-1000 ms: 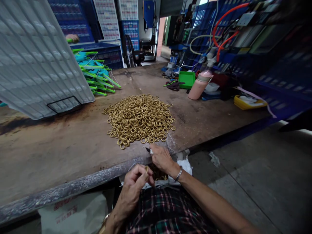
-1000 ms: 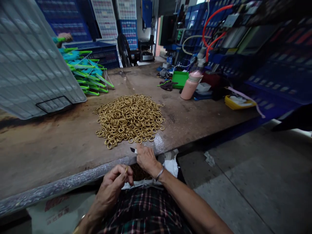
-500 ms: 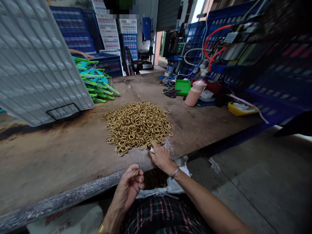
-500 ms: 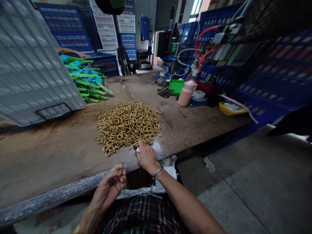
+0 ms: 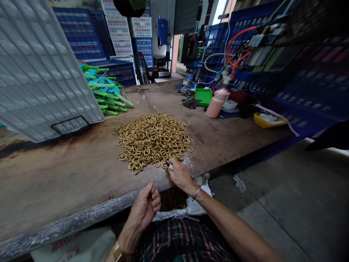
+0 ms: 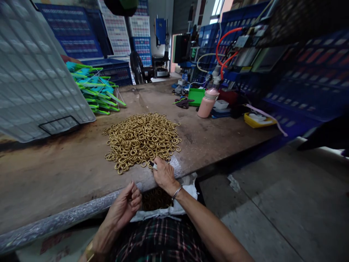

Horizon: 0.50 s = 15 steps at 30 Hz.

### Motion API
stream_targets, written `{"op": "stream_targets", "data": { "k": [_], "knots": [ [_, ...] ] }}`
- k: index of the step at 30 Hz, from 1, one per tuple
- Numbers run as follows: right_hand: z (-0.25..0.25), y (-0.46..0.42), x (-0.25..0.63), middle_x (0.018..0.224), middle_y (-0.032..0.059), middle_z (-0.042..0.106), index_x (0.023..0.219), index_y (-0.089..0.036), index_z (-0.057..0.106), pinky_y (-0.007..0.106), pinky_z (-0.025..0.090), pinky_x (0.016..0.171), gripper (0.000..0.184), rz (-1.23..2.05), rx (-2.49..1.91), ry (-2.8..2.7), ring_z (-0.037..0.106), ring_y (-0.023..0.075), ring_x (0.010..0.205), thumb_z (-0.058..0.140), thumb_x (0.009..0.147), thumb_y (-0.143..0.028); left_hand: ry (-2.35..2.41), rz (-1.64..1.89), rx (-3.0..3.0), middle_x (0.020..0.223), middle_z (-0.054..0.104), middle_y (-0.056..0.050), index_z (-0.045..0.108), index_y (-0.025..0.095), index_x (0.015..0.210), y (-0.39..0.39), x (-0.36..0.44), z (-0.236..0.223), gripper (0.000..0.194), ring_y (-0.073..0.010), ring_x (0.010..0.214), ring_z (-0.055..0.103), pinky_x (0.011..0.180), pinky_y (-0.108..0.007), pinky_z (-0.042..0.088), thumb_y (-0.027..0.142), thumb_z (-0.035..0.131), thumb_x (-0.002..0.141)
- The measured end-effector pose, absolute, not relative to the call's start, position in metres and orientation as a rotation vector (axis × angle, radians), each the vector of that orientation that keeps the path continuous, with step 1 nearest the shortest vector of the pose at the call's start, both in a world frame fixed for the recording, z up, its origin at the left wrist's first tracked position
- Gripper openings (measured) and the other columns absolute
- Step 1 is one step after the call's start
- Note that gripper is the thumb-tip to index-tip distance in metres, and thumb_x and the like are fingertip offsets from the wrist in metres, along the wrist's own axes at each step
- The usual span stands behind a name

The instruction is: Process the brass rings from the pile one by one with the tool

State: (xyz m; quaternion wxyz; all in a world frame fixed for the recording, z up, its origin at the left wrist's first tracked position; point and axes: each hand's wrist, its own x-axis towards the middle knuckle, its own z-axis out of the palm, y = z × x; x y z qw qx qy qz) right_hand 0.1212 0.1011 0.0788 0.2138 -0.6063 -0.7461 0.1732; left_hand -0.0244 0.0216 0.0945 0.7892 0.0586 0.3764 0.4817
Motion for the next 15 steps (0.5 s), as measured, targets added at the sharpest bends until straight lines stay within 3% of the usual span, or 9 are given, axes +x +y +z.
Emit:
{"op": "stream_targets", "data": {
  "k": [5,8,15],
  "knots": [
    [0.086,0.095,0.115,0.067,-0.0033,0.054,0.088,-0.019,0.056,0.020,0.032,0.055,0.015,0.961,-1.484,-1.816,0.046,0.0113,0.058,0.046,0.077,-0.018,1.036,1.133,0.425,0.056,0.047,0.007,0.050,0.018,0.081,0.025,-0.022,0.097,0.034,-0.0057,0.044,0.042,0.038,-0.016,0.025,0.043,0.068,0.067],
    [0.092,0.089,0.110,0.059,-0.0065,0.045,0.079,-0.019,0.055,0.018,0.028,0.047,0.011,1.307,-1.404,-1.635,0.038,0.0085,0.051,0.048,0.071,-0.018,1.275,1.204,0.703,0.059,0.052,0.005,0.054,0.019,0.091,0.026,-0.021,0.094,0.035,-0.0066,0.045,0.041,0.040,-0.018,0.028,0.043,0.066,0.069],
    [0.093,0.075,0.103,0.048,-0.0112,0.030,0.076,-0.019,0.049,0.017,0.017,0.036,0.013,1.775,-1.283,-1.257,0.021,0.0046,0.036,0.049,0.070,-0.030,1.347,1.264,1.162,0.069,0.062,-0.001,0.067,0.019,0.087,0.026,-0.024,0.080,0.017,-0.0137,0.064,0.052,0.062,-0.023,0.038,0.029,0.064,0.073]
  ]
}}
